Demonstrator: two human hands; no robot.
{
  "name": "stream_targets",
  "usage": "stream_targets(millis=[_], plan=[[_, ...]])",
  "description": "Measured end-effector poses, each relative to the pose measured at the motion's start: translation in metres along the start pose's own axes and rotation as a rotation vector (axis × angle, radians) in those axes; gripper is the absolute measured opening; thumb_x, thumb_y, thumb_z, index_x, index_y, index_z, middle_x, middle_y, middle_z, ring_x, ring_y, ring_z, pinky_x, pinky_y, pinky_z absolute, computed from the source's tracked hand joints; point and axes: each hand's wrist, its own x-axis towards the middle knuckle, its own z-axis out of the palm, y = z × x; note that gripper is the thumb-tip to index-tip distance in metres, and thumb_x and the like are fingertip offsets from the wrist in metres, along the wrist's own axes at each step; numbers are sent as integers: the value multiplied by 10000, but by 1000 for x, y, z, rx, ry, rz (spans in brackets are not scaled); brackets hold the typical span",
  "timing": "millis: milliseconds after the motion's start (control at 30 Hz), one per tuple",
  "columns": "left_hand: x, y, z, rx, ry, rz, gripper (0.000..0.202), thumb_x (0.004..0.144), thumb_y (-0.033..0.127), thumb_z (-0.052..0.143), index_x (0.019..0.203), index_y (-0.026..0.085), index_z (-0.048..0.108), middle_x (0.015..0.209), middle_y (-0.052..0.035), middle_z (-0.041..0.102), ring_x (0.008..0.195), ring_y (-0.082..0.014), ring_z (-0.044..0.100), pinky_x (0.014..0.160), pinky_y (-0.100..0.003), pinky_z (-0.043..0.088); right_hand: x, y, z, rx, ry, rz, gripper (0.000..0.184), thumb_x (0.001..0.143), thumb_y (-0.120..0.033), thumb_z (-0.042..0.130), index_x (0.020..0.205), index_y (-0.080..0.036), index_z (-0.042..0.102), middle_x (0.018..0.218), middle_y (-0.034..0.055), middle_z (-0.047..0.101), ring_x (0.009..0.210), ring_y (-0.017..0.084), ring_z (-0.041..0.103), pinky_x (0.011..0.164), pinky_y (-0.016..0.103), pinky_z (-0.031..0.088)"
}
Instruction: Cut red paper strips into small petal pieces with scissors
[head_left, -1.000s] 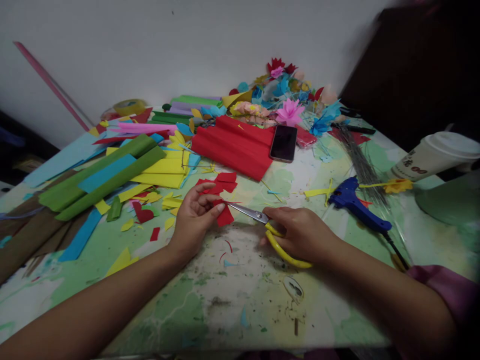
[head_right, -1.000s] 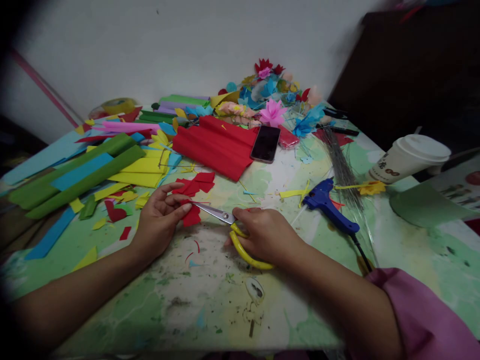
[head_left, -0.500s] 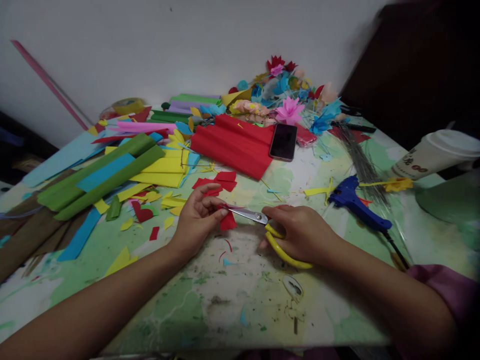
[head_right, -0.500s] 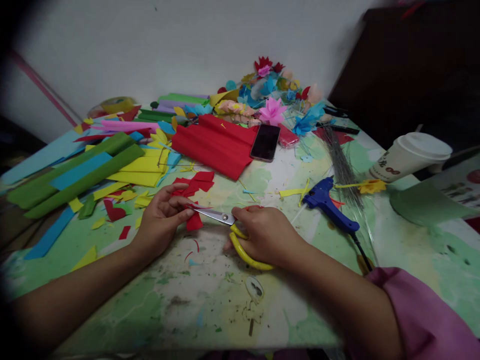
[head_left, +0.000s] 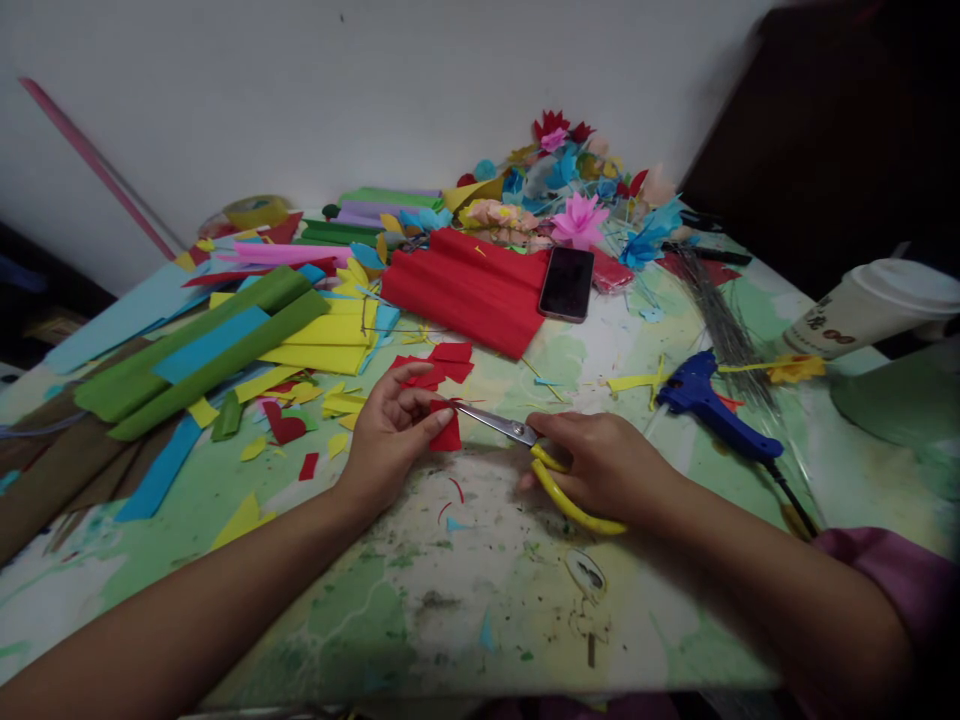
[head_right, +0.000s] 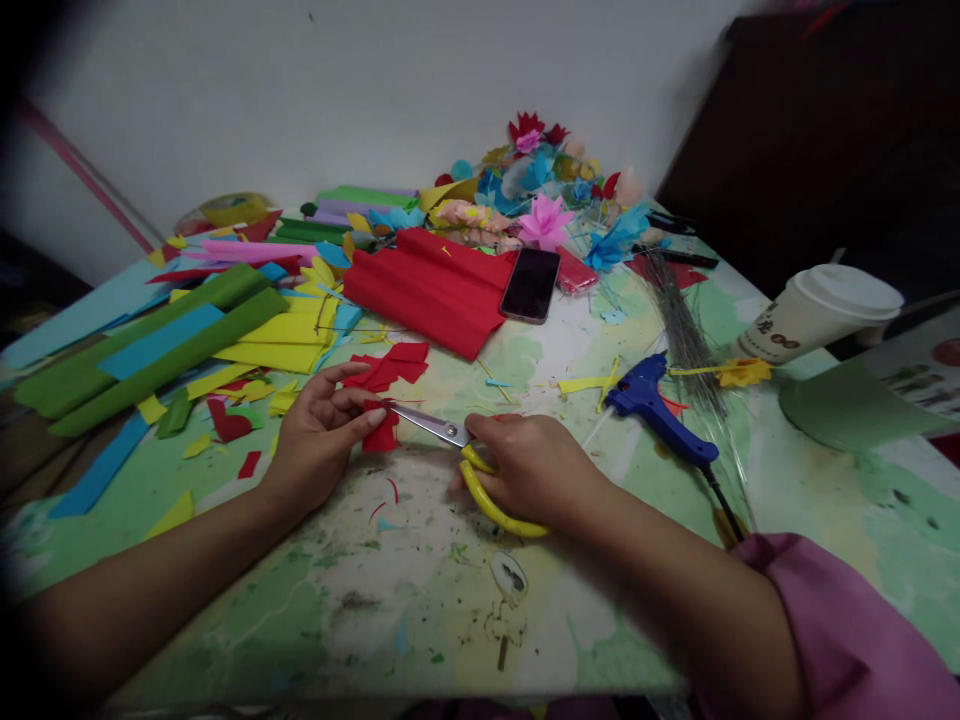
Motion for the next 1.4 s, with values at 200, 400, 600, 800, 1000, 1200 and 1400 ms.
stream_targets(millis=[200,400,600,800,1000,1200,1400], plan=[[1,2,0,-5,22,-7,516,636,155,766,1101,189,546,738,29,657,631,-88,573,600,-199,481,1,-1,0,2,-3,4,414,822,-558,559,1014,-195,615,765,35,662,662,158,577,577,242,333],[-1,4,3,-5,-19,-33,528,630,152,766,1102,183,531,696,44,646,611,-92,590,584,-201,491,1,-1,-1,-52,43,11,488,808,-590,542,1068,-183,610,815,62,668,698,185,595,603,269,342],[-4,6,5,3,-102,-113,578,625,145,754,1138,190,491,709,42,657,584,-122,625,560,-239,513,1,-2,-4,-106,33,-45,601,791,-657,512,1111,-155,597,842,92,658,770,224,598,639,299,363],[-5,7,5,3,-131,-116,603,622,114,741,1162,187,482,705,40,665,592,-115,628,577,-229,508,1,-2,-5,-88,1,-53,616,796,-664,507,1133,-155,588,886,101,660,791,227,604,652,304,381],[-5,6,5,14,-110,-103,592,612,121,756,1143,199,507,688,46,650,575,-109,612,562,-226,512,1,0,-4,-82,-1,-51,603,798,-657,512,1122,-156,596,889,104,666,792,228,610,647,303,380],[-4,3,3,5,-125,-97,595,625,125,752,1158,199,498,702,43,651,579,-107,615,553,-220,515,0,1,-2,-74,6,-55,607,800,-662,512,1139,-166,599,877,95,674,792,225,625,642,294,383],[-5,3,3,-9,-138,-106,600,632,134,752,1164,202,482,708,47,651,561,-110,614,541,-232,522,0,0,-2,-73,2,-41,567,802,-640,528,1125,-180,610,877,88,680,789,220,631,644,286,382]])
